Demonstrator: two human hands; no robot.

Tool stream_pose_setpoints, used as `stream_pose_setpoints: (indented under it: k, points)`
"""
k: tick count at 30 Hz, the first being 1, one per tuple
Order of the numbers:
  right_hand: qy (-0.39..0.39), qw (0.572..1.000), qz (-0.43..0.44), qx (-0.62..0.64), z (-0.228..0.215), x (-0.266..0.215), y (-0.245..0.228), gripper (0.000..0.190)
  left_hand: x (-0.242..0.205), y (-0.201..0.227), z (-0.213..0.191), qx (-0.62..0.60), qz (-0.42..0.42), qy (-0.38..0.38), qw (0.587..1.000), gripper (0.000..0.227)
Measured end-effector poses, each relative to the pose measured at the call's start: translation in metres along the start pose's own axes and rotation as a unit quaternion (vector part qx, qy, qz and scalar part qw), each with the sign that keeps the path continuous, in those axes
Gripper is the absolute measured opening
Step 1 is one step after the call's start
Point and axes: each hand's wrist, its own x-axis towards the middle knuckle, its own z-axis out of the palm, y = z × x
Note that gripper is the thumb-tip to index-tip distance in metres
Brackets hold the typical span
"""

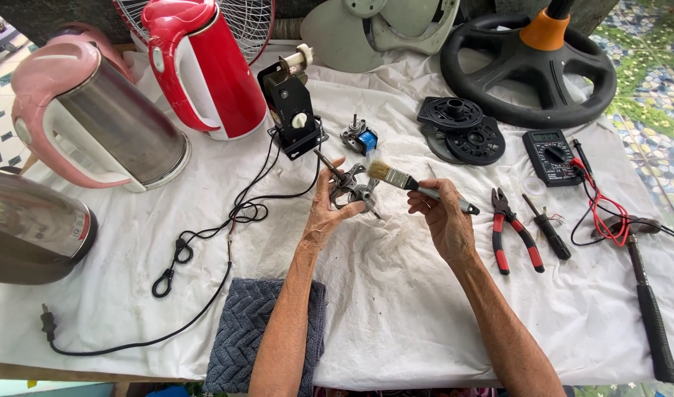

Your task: A person is cleaning and inspecting the internal components of a small electric motor using a brush and a small metal tool.

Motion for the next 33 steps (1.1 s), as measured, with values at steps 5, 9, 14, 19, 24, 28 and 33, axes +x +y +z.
stream_pose_setpoints:
  k: [5,9,14,19,24,28,33]
  points:
    - [0.006,1.0,0.012,0.008,-0.014,-0.001,0.006,0.04,0.002,0.0,0.007,0.004,0.017,-0.001,1.0,0.096]
    - [0.001,1.0,0.016,0.013,-0.022,0.002,0.017,0.04,-0.001,0.012,0.013,0.015,-0.001,-0.001,1.0,0.105]
    - [-0.018,0.999,0.032,0.008,-0.015,0.003,0.022,0.039,0.0,0.006,0.0,0.041,-0.017,0.027,0.999,0.098]
    - [-0.023,0.999,0.038,0.008,-0.014,0.002,0.023,0.039,-0.002,0.017,0.001,0.053,-0.021,0.036,0.998,0.091]
    - [-0.034,0.999,0.025,0.006,-0.015,-0.001,0.025,0.039,-0.004,0.016,0.0,0.062,-0.015,0.039,0.997,0.089]
    - [-0.038,0.999,0.032,0.007,-0.015,0.002,0.025,0.038,-0.004,0.022,0.0,0.061,-0.012,0.04,0.997,0.09]
    - [-0.039,0.998,0.052,0.004,-0.023,0.004,0.029,0.038,-0.004,0.023,0.0,0.059,-0.013,0.044,0.997,0.087]
